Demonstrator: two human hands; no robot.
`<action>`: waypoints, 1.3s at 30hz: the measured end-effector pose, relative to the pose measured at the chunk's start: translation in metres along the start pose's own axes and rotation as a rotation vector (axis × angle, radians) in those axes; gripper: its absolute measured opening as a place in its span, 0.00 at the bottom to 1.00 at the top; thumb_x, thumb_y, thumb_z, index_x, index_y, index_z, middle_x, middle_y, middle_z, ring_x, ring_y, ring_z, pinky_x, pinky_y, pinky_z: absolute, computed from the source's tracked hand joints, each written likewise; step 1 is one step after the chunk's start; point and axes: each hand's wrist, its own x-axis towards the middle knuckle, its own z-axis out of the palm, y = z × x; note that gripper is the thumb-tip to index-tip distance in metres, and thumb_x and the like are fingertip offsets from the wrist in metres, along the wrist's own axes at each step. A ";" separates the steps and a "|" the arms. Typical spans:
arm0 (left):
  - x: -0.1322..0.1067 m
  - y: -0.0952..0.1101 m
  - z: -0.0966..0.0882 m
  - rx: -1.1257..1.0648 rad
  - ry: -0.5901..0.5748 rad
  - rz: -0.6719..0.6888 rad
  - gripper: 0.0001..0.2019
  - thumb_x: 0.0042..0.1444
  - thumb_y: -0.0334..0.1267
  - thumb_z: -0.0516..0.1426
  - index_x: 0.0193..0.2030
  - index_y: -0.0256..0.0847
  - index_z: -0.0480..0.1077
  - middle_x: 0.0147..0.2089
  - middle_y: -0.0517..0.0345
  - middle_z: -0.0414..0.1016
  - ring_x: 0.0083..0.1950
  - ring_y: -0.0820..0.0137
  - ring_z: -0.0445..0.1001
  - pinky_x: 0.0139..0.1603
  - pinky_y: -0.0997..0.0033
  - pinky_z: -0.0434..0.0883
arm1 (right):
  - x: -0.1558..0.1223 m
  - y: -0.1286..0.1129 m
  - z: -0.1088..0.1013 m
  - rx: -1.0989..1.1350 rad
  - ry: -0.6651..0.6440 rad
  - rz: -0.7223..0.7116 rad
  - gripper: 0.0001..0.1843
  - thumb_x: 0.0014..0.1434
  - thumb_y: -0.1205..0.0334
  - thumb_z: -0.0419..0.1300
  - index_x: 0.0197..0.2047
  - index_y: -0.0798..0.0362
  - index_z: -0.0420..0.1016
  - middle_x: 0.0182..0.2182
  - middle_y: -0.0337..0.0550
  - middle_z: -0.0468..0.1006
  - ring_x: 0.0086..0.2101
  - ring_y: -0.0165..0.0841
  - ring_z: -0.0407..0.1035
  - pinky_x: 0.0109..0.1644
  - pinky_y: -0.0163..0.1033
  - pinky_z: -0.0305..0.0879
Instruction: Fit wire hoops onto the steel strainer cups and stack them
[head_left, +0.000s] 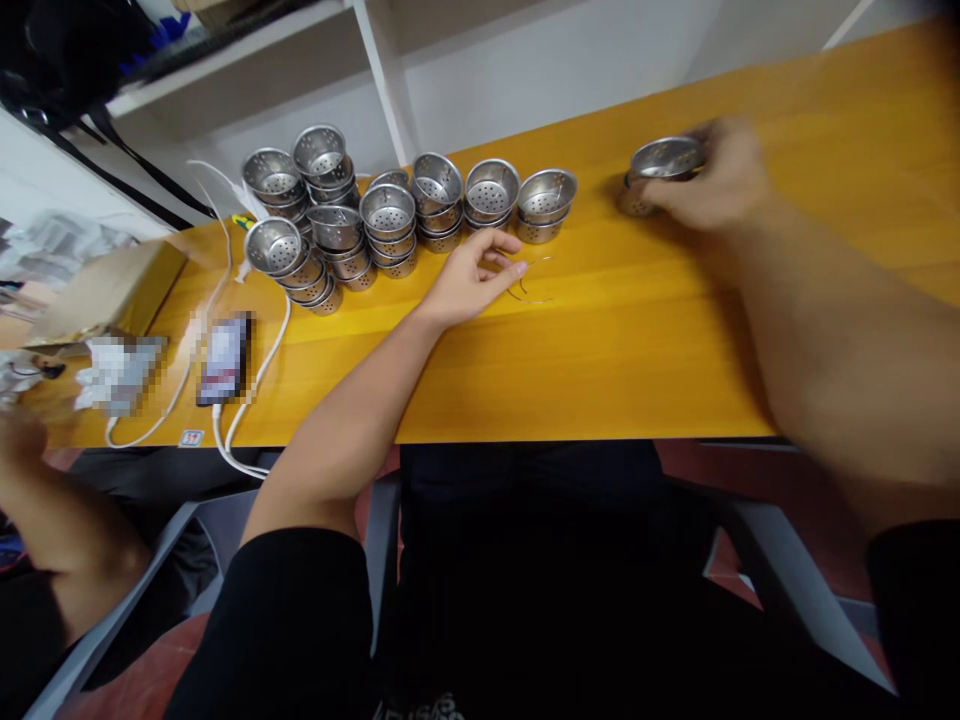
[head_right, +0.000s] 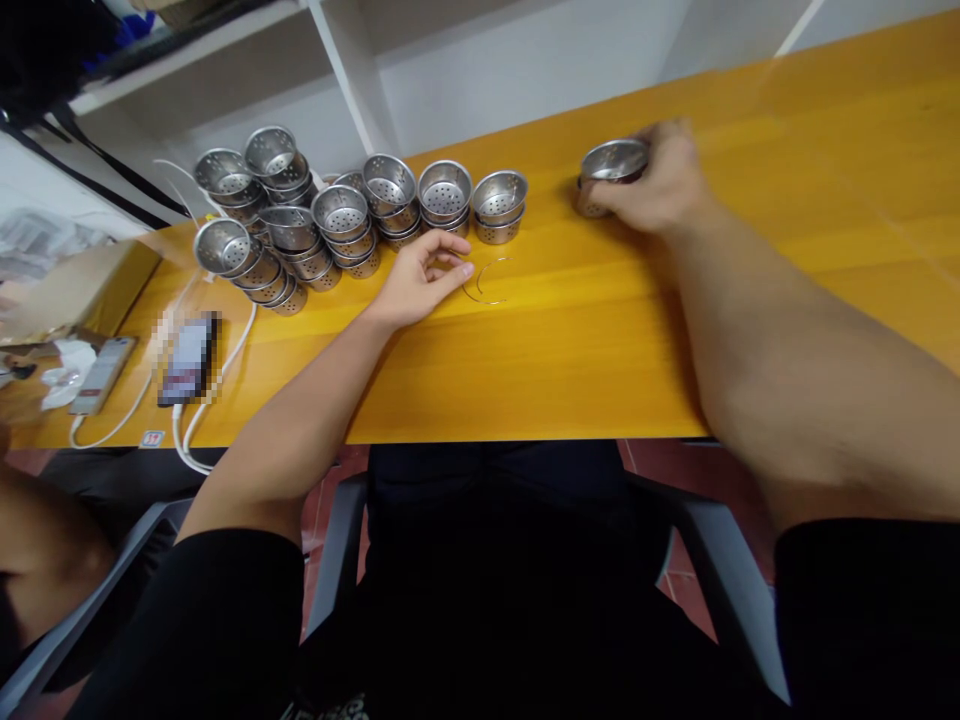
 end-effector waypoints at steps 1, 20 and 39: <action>0.000 0.001 0.000 0.004 0.001 -0.004 0.11 0.78 0.36 0.73 0.62 0.44 0.83 0.71 0.44 0.90 0.62 0.63 0.90 0.54 0.68 0.90 | -0.007 -0.010 0.000 0.059 -0.001 0.053 0.31 0.69 0.65 0.92 0.60 0.46 0.77 0.61 0.52 0.86 0.55 0.43 0.80 0.61 0.51 0.77; -0.003 0.005 -0.001 -0.022 -0.014 -0.004 0.11 0.78 0.31 0.72 0.63 0.42 0.82 0.69 0.45 0.90 0.62 0.65 0.92 0.58 0.69 0.92 | -0.021 -0.028 0.000 0.030 0.031 0.076 0.45 0.70 0.66 0.94 0.73 0.47 0.70 0.76 0.66 0.84 0.68 0.46 0.81 0.73 0.51 0.72; -0.002 -0.002 0.000 0.043 0.032 0.104 0.42 0.78 0.56 0.79 0.89 0.56 0.67 0.92 0.42 0.74 0.90 0.51 0.83 0.81 0.50 0.90 | -0.107 -0.116 0.002 0.242 -0.349 -0.612 0.59 0.63 0.20 0.86 0.83 0.33 0.66 0.70 0.52 0.86 0.53 0.58 0.83 0.62 0.63 0.81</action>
